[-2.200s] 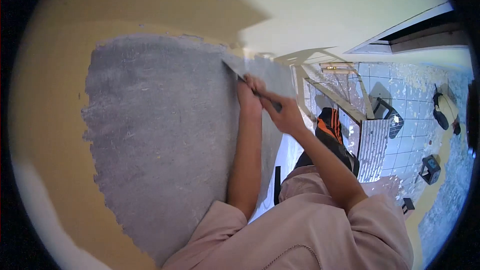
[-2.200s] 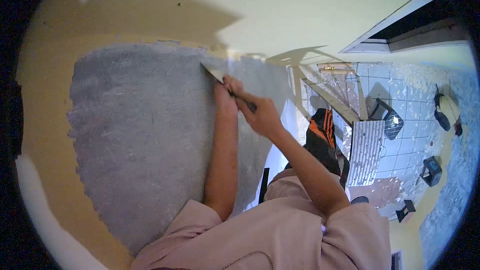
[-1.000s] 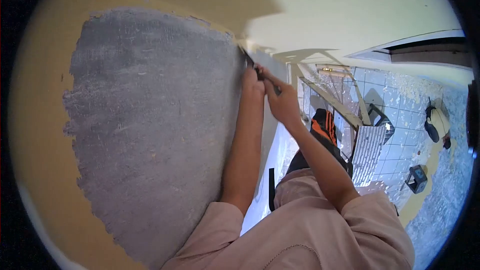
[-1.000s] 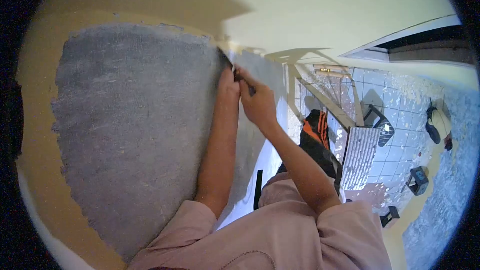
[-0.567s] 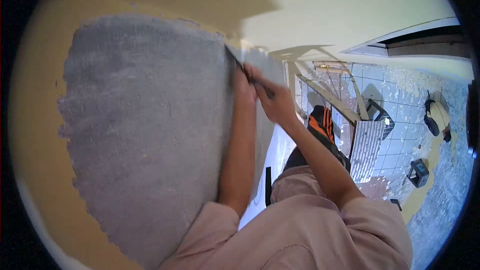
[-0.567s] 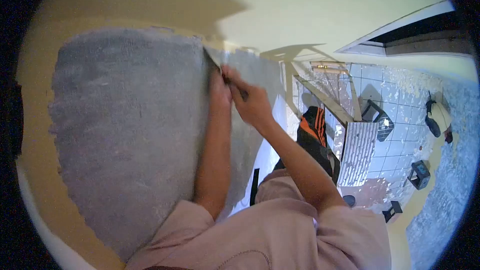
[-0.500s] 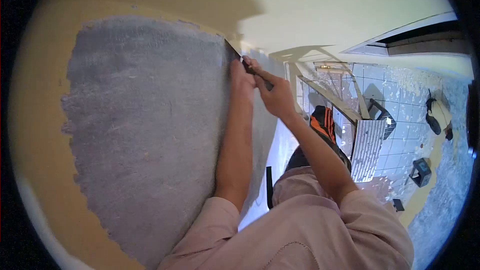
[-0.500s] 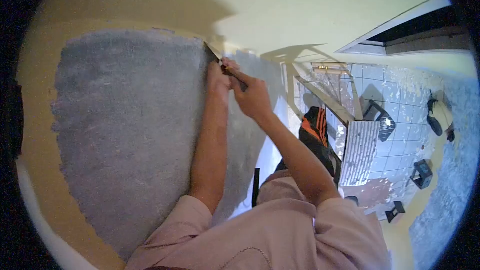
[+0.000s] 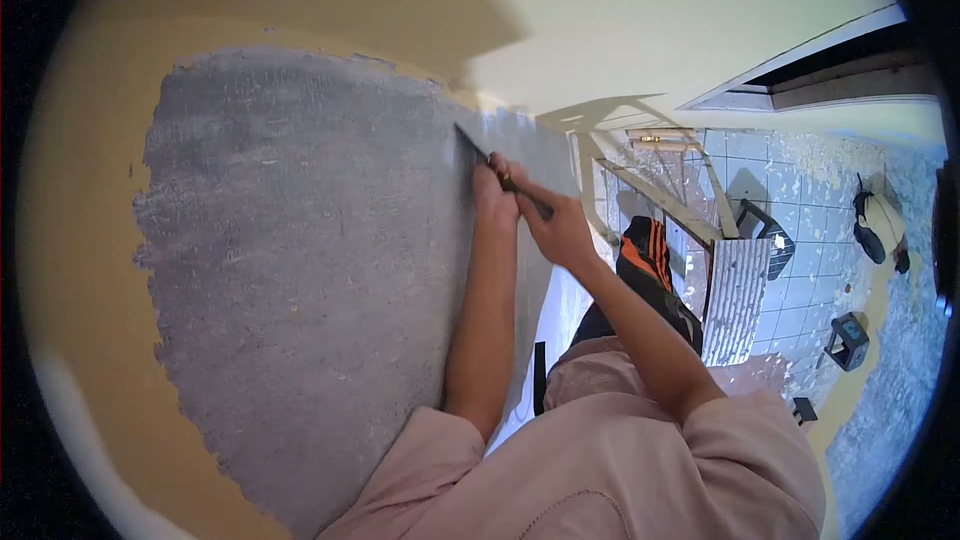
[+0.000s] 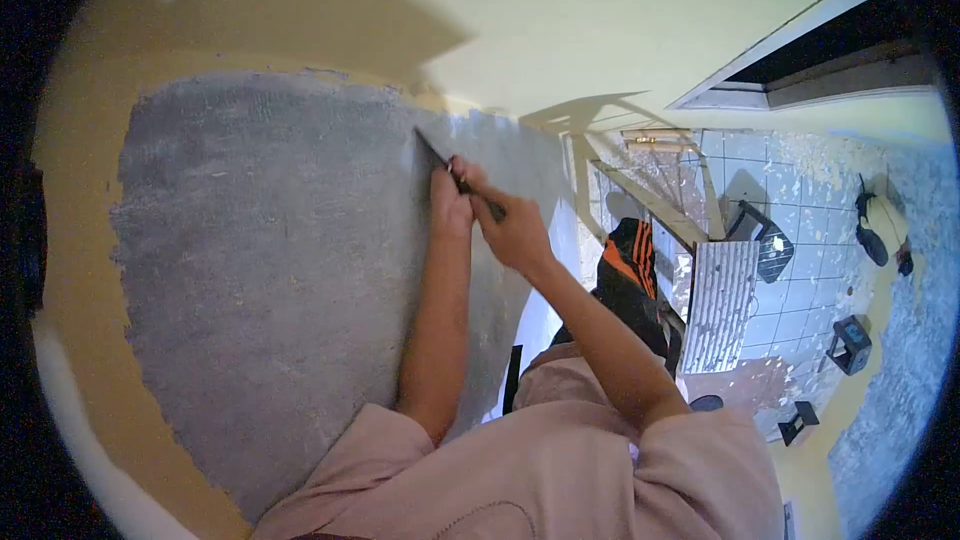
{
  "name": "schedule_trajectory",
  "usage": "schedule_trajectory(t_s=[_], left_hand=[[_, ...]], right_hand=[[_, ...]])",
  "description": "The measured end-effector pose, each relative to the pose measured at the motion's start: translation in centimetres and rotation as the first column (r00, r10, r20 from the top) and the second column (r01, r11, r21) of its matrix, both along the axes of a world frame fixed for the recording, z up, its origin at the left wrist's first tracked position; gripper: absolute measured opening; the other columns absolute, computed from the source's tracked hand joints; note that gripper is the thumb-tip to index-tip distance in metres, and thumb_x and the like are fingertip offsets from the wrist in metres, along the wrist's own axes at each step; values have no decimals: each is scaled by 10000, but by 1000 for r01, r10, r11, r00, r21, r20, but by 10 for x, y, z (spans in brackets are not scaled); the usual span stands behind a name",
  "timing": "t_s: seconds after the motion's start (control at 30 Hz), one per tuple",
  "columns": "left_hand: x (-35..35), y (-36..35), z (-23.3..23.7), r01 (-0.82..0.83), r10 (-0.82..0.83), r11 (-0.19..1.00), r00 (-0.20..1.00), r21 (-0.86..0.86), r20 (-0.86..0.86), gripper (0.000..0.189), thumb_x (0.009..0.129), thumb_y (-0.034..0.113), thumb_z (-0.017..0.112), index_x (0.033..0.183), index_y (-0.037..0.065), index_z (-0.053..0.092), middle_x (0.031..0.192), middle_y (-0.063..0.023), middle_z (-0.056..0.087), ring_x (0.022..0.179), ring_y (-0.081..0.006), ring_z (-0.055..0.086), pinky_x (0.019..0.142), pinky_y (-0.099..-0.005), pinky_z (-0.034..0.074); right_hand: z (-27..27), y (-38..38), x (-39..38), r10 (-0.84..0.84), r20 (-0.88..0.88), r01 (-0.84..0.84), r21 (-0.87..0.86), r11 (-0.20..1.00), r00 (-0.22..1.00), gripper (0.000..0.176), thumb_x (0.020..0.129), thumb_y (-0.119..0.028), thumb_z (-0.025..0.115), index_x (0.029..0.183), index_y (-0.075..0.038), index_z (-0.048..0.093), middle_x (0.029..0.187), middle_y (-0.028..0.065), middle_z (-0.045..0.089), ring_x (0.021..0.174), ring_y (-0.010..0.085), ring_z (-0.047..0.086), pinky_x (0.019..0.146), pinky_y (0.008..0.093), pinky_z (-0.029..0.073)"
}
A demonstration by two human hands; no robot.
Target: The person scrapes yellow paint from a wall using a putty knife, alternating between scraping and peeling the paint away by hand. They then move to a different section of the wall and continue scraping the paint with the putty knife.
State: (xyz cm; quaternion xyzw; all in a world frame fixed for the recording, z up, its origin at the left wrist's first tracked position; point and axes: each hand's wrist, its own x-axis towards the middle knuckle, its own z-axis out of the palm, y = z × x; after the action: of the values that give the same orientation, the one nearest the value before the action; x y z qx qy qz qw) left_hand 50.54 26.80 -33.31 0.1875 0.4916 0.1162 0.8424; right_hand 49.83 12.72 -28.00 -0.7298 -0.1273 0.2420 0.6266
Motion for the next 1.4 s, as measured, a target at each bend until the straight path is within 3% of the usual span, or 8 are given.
schedule_trajectory(t_s=[0.13, 0.27, 0.53, 0.73, 0.8, 0.93, 1.27, 1.4], left_hand=[[59, 14, 34, 43, -51, 998, 986, -50, -159, 355, 923, 280, 432, 592, 157, 397, 497, 18, 346, 425, -132, 336, 420, -266, 300], [-1, -10, 7, 22, -20, 997, 1000, 70, -22, 335, 921, 363, 436, 675, 136, 427, 566, 19, 431, 500, -134, 432, 478, -292, 401], [22, -8, -15, 54, -72, 991, 986, 120, 149, 331, 928, 365, 420, 690, 140, 466, 507, 31, 414, 439, -118, 376, 443, -271, 366], [49, 13, -3, -59, 51, 992, 996, -113, -73, 424, 919, 405, 429, 586, 142, 427, 482, 5, 384, 401, -130, 359, 394, -272, 320], [27, 1, -3, 114, -130, 990, 963, 82, 236, 359, 898, 311, 415, 589, 130, 435, 497, 0, 380, 451, -161, 385, 452, -298, 363], [43, 5, -9, -45, 44, 997, 999, -55, -13, 379, 903, 326, 430, 583, 124, 419, 483, -9, 366, 433, -167, 374, 438, -302, 364], [51, 14, -13, -17, 52, 954, 993, -299, 110, 320, 939, 342, 489, 728, 103, 513, 581, 0, 477, 532, -132, 494, 526, -281, 458], [13, -17, -9, -52, 52, 992, 999, -112, -2, 315, 947, 308, 441, 725, 95, 506, 586, -18, 473, 560, -153, 488, 558, -314, 452]], right_hand=[[5, 23, 44, 14, -177, -12, 17, 1000, 984, 330, 879, -163, 555, 1189, -56, 591, 1135, 177, 617, 1062, 256, 609, 904, 307, 447], [-18, 6, 4, -53, 141, 39, 101, 994, 989, 323, 871, -164, 555, 1181, -85, 599, 1053, 204, 622, 997, 358, 600, 838, 367, 476], [-45, -2, 38, 123, 22, -124, 95, 988, 992, 315, 879, -141, 565, 1173, -30, 591, 1075, 200, 636, 1011, 245, 632, 874, 320, 468], [-24, 6, 61, 147, -78, -144, 46, 989, 986, 322, 861, -131, 589, 1177, -70, 601, 1119, 174, 624, 1056, 232, 613, 914, 315, 446], [-23, -3, 57, 162, 135, -170, 56, 984, 978, 304, 875, -190, 566, 1161, -97, 609, 1056, 203, 617, 973, 342, 621, 852, 352, 478], [-32, -6, 70, 209, 47, -212, 94, 973, 977, 310, 873, -198, 577, 1167, -107, 611, 1058, 182, 634, 980, 265, 643, 854, 335, 475], [-43, 4, 83, 140, 183, -167, 140, 976, 973, 333, 866, -230, 548, 1192, -192, 601, 832, 234, 627, 659, 333, 624, 667, 385, 483], [-32, -20, 46, 231, -13, -231, -33, 972, 973, 356, 883, -230, 547, 1237, -199, 567, 1014, 208, 636, 907, 370, 630, 810, 351, 486]])
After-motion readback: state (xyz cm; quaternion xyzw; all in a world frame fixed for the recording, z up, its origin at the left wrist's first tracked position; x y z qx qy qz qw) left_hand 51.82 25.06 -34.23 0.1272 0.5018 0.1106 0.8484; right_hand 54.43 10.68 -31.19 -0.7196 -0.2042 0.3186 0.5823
